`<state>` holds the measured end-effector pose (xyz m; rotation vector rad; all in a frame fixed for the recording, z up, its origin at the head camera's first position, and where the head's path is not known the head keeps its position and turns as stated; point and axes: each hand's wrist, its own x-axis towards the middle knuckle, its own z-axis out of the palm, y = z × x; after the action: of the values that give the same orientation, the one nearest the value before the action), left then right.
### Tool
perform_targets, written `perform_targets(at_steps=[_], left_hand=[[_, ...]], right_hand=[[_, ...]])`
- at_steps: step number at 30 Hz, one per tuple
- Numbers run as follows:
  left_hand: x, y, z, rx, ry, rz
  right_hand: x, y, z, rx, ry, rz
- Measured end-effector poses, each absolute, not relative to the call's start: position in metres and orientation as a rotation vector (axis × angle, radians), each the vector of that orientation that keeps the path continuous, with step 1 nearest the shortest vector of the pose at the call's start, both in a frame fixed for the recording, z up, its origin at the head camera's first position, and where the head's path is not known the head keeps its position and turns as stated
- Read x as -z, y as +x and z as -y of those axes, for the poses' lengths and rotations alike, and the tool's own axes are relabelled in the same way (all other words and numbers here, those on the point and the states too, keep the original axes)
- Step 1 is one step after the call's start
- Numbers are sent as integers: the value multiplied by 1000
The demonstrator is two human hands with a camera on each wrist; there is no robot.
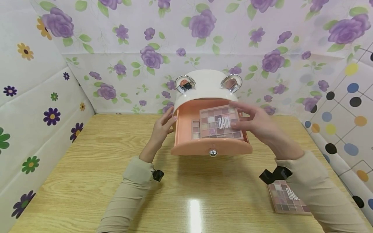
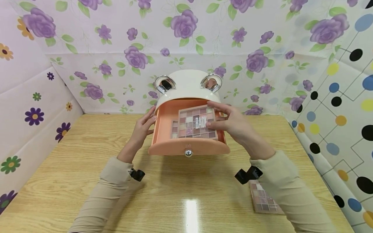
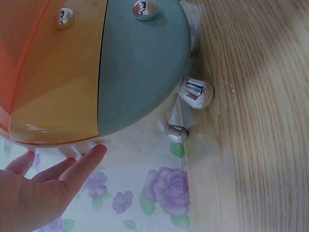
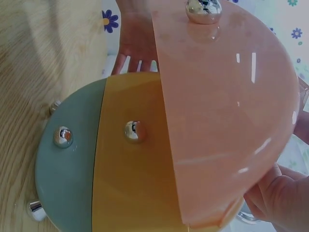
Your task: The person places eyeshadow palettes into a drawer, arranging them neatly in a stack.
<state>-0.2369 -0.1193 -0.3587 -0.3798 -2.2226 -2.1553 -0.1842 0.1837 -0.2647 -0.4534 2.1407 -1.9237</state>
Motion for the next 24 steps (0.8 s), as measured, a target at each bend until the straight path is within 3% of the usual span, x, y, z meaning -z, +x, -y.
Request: perform_targets(at_steps=[15, 24], left_hand=[[359, -237, 119, 2152, -385, 2222], [357, -236, 119, 2153, -388, 2222]], right_hand=[[272, -187, -166, 1798, -304, -2193], [272, -189, -168, 1621, -415, -2359]])
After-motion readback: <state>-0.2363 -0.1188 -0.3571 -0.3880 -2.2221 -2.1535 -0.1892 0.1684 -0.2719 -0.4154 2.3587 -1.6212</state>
